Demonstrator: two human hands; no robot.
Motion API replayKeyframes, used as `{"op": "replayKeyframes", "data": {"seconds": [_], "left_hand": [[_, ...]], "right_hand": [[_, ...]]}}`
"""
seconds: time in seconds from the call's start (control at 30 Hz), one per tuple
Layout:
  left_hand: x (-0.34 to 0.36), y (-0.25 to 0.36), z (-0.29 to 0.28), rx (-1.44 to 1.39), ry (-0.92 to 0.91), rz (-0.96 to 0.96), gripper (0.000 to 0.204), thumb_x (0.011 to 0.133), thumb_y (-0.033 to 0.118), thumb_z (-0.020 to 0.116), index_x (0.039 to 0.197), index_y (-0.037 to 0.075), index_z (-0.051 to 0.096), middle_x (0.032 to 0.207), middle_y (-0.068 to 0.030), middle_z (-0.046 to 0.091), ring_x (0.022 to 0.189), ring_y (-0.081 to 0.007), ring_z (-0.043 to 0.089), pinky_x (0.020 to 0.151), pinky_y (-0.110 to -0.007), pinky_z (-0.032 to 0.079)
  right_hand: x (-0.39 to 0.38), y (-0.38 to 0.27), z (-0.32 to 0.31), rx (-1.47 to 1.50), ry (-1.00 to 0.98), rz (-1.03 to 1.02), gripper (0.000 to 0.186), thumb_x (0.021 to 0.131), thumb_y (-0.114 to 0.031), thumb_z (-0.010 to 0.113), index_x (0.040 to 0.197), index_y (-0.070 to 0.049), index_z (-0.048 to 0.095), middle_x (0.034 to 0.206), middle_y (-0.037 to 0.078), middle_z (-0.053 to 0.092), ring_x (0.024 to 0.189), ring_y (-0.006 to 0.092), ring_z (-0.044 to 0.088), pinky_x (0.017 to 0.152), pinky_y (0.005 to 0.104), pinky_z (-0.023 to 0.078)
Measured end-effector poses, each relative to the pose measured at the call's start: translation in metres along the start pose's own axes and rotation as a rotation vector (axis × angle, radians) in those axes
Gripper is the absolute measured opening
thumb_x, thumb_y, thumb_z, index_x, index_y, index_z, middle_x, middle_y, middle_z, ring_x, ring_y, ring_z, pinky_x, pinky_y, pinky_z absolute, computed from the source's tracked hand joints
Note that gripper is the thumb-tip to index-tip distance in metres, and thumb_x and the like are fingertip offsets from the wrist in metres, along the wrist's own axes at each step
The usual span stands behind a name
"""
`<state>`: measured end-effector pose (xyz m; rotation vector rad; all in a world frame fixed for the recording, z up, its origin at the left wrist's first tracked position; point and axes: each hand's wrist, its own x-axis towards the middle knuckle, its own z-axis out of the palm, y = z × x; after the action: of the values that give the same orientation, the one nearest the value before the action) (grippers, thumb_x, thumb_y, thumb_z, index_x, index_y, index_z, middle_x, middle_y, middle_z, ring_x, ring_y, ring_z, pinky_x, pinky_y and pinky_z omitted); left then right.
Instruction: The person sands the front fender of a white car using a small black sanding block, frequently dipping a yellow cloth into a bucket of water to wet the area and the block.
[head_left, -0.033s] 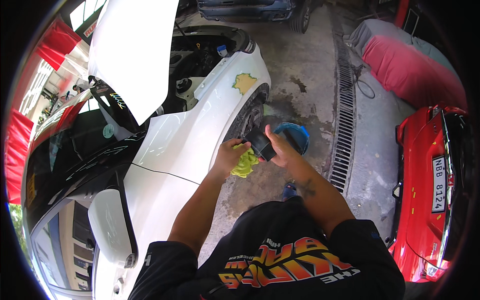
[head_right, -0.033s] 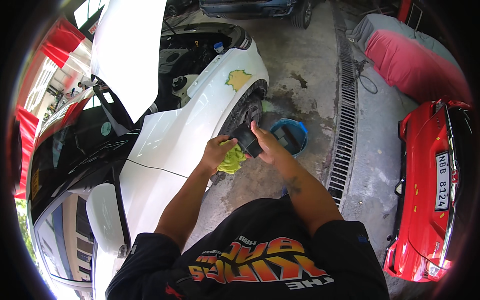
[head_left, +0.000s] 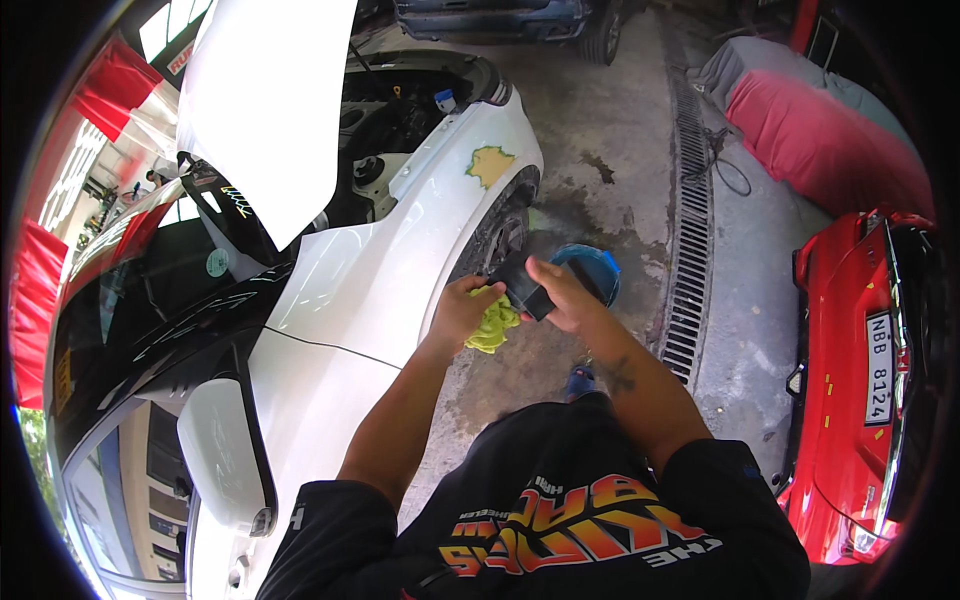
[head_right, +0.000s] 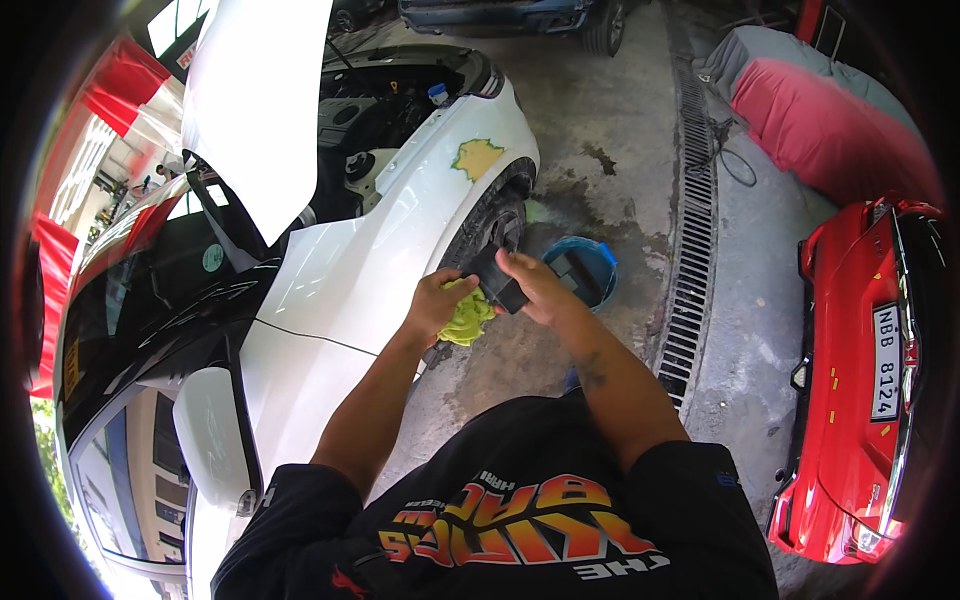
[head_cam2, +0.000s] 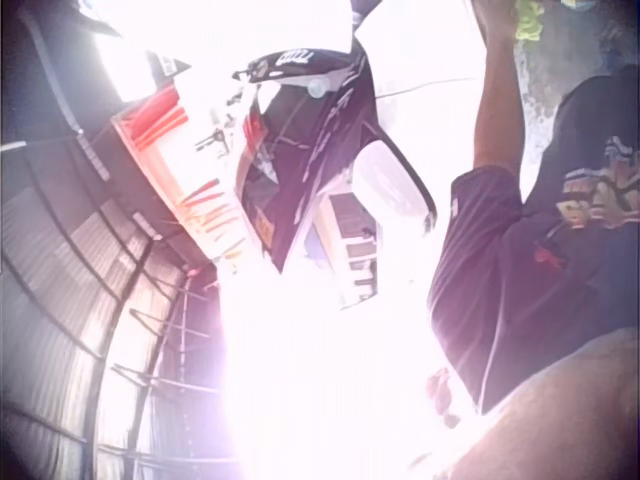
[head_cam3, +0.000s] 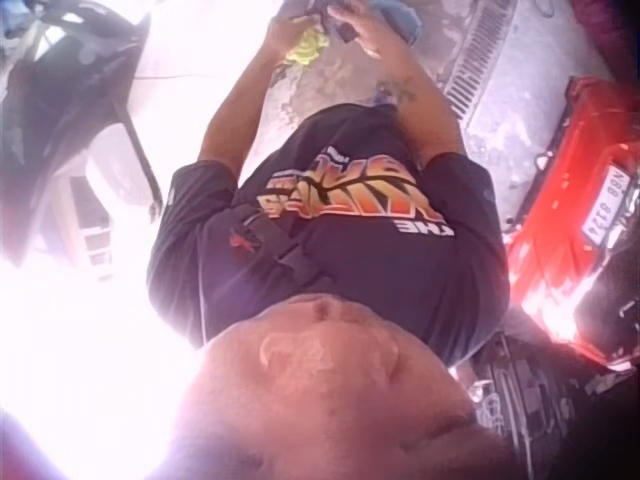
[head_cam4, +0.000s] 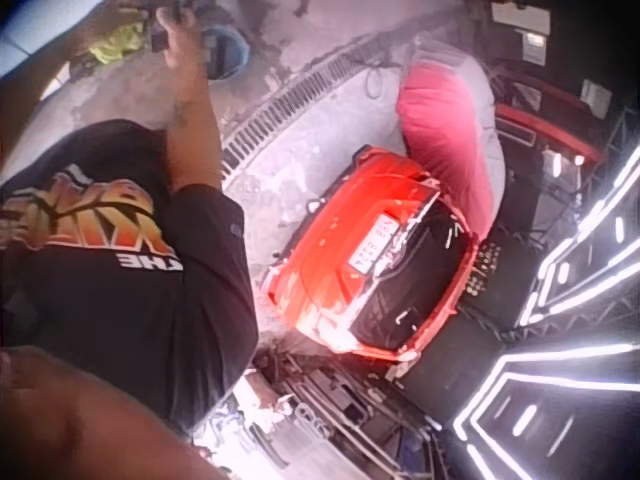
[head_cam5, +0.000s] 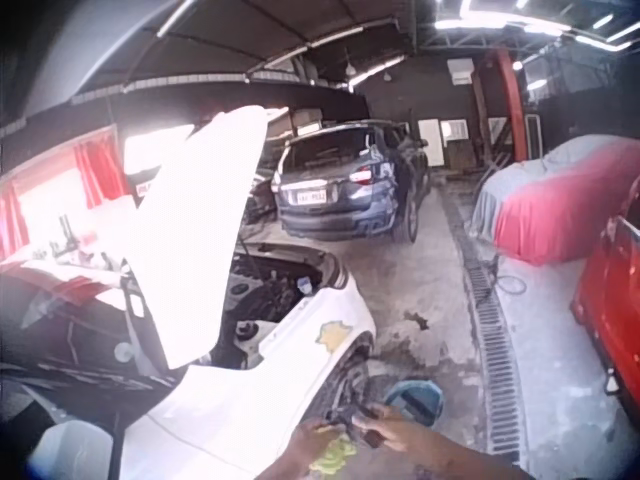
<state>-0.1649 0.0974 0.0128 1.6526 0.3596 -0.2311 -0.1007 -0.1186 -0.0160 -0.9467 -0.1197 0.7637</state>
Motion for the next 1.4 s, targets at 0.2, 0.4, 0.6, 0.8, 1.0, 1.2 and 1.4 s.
{"op": "replayKeyframes", "data": {"seconds": [0.2, 0.4, 0.6, 0.8, 1.0, 1.2, 1.4], "left_hand": [[0.021, -0.014, -0.004, 0.353, -0.161, 0.062, 0.027, 0.103, 0.028, 0.08, 0.101, 0.001, 0.076, 0.09, -0.0056, 0.073, 0.073, -0.0156, 0.071, 0.063, -0.034, 0.057], [0.017, -0.014, -0.021, 0.134, -0.328, -0.21, 0.017, 0.105, 0.018, 0.073, 0.109, 0.001, 0.073, 0.097, -0.0087, 0.075, 0.08, -0.0194, 0.074, 0.069, -0.036, 0.062], [0.013, -0.029, -0.039, -0.219, -0.065, -0.243, 0.042, 0.107, 0.016, 0.07, 0.14, -0.008, 0.06, 0.116, -0.0159, 0.074, 0.099, -0.0256, 0.078, 0.084, -0.039, 0.067], [-0.004, 0.018, -0.044, -0.202, -0.129, -0.19, 0.059, 0.111, 0.023, 0.066, 0.156, -0.011, 0.05, 0.128, -0.0185, 0.073, 0.107, -0.0245, 0.077, 0.09, -0.037, 0.067], [-0.005, 0.033, -0.049, -0.311, -0.376, -0.1, 0.05, 0.115, 0.023, 0.06, 0.157, -0.002, 0.053, 0.129, -0.0125, 0.074, 0.106, -0.0208, 0.077, 0.09, -0.036, 0.067], [0.006, 0.023, -0.05, -0.328, -0.334, -0.144, 0.044, 0.117, 0.022, 0.058, 0.155, 0.003, 0.055, 0.127, -0.0079, 0.074, 0.106, -0.0179, 0.077, 0.091, -0.036, 0.066], [0.014, 0.007, -0.039, -0.435, -0.381, -0.185, 0.043, 0.117, 0.023, 0.057, 0.158, 0.008, 0.054, 0.13, -0.0056, 0.074, 0.107, -0.0167, 0.077, 0.093, -0.036, 0.066]], "right_hand": [[0.012, -0.011, -0.042, -0.665, 0.14, -0.037, 0.05, 0.092, -0.024, 0.092, 0.127, -0.005, 0.062, 0.112, 0.01, 0.072, 0.087, 0.0168, 0.07, 0.069, 0.0379, 0.06], [0.022, -0.011, -0.021, -1.086, 0.092, -0.289, 0.056, 0.093, -0.031, 0.091, 0.132, -0.003, 0.061, 0.117, 0.013, 0.073, 0.097, 0.023, 0.072, 0.085, 0.0392, 0.057], [0.021, -0.022, -0.021, -0.858, 0.443, -0.3, 0.055, 0.101, -0.032, 0.081, 0.144, -0.004, 0.059, 0.127, 0.017, 0.072, 0.109, 0.0274, 0.072, 0.096, 0.0413, 0.056], [0.005, -0.018, 0.024, -1.225, 0.013, -0.815, 0.073, 0.085, -0.011, 0.089, 0.152, -0.011, 0.061, 0.137, 0.014, 0.071, 0.129, 0.0393, 0.063, 0.115, 0.0499, 0.047], [0.005, -0.026, 0.024, -1.29, 0.017, -0.788, 0.068, 0.082, -0.004, 0.088, 0.146, -0.016, 0.068, 0.138, 0.012, 0.07, 0.131, 0.0365, 0.064, 0.115, 0.0506, 0.047], [0.011, -0.041, 0.025, -1.357, -0.105, -0.838, 0.067, 0.081, -0.005, 0.087, 0.144, -0.02, 0.071, 0.139, 0.008, 0.069, 0.132, 0.0333, 0.063, 0.115, 0.0519, 0.046], [0.009, -0.036, 0.021, -1.433, -0.03, -0.791, 0.066, 0.079, -0.007, 0.087, 0.142, -0.023, 0.074, 0.138, 0.005, 0.067, 0.132, 0.0311, 0.061, 0.115, 0.051, 0.044]]}}
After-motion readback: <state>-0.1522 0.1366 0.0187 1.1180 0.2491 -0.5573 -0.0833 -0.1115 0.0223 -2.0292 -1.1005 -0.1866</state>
